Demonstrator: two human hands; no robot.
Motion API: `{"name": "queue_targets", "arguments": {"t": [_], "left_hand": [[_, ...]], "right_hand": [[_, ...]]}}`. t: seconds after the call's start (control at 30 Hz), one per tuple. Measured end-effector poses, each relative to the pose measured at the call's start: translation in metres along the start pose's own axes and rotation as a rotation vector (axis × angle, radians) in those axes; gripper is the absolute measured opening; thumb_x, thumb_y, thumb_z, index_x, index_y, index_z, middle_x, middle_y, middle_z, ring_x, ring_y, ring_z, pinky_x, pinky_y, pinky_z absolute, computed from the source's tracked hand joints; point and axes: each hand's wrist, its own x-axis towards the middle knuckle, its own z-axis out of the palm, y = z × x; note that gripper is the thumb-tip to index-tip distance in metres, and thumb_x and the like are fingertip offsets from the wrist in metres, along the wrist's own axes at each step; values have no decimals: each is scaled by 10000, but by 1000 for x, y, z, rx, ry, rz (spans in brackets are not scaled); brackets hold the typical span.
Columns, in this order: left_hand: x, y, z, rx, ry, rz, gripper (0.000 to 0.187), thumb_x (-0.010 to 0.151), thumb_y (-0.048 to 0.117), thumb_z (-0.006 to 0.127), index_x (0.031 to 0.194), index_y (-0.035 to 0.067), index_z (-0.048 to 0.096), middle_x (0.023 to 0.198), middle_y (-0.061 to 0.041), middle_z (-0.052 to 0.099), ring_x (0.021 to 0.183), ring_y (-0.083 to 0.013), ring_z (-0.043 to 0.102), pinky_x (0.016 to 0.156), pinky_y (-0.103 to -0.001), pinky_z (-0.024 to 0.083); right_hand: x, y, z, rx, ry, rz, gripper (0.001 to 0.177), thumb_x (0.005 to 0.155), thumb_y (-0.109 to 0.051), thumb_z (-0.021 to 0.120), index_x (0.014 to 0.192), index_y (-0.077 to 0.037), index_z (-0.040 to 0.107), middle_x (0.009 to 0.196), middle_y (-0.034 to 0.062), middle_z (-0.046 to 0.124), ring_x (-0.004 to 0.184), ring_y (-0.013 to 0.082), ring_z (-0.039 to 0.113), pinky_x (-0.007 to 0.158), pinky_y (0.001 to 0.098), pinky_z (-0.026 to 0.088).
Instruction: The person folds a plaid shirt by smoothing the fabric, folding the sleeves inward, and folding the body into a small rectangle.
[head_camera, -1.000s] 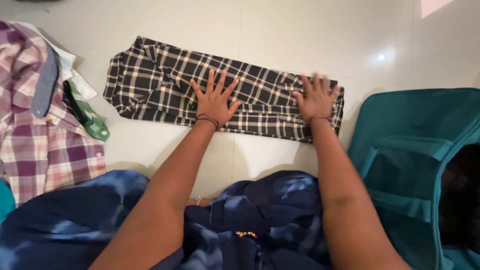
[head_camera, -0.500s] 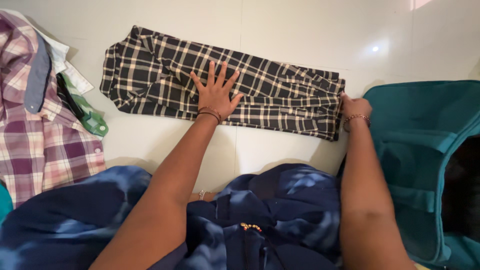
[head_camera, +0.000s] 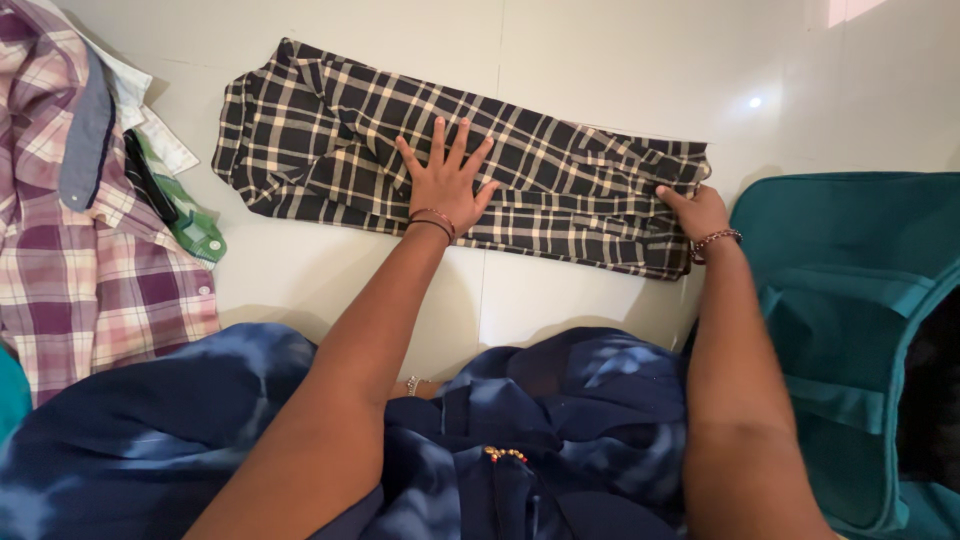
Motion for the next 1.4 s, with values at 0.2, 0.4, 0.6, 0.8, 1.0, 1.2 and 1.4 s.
{"name": "queue_targets", "arguments": {"t": [0.2,0.4,0.6,0.8,1.0,1.2,1.4], "left_hand": [[-7,0,0,-6,11,25,652,1006,633,352,1594,356,315,1704,-38,127,1559,-337,14,1121,-831,-2],[-27,15,16,-39,-27,3,631,1030,615,328,1583,311,313,1719,-74,115,1573,-320,-19,1127,-806,-26],[-14,88,37,-1303,26,5,747,1026,684,315,1632,253,249,1719,-100,270,1546,-346,305,1227,-618,283],[-17,92,49,-2226,-360,-259,864,946,739,480,1467,52,420,1442,-216,520,1180,-325,573,945,-536,490],[1,33,97,-2251,-237,-270,453,938,406,670,1214,47,671,1202,-83,710,1085,-196,669,976,-328,517],[10,29,85,-2317,-346,-383,401,918,308,648,1143,-19,704,1068,-114,761,931,-222,731,869,-336,582],[20,11,99,-2259,-357,-404,415,942,302,655,1166,-45,695,1074,-123,762,922,-233,720,852,-341,572]], "right_hand": [[7,7,-8,-21,47,-91,572,864,-460,814,878,94,669,788,195,699,717,275,671,655,427,521],[-20,-40,-25,-309,41,-149,594,927,-498,775,881,86,682,835,278,697,793,417,685,730,514,532],[-106,-152,-10,-359,69,-272,485,928,-473,730,925,12,705,870,258,723,858,444,698,789,534,556],[-179,-241,37,-182,-39,-264,490,928,-481,704,1061,-11,739,932,263,731,887,416,720,813,482,578],[-247,-246,29,-65,-286,-564,478,898,-374,692,1225,-26,698,1038,194,758,885,312,765,811,401,587],[-222,-192,20,-206,-329,-399,426,883,-346,739,1207,-71,724,1015,165,782,922,300,752,851,394,581],[-135,-154,21,-80,-70,-350,371,924,-267,696,1234,-63,718,1080,165,763,995,279,748,899,375,576]]}}
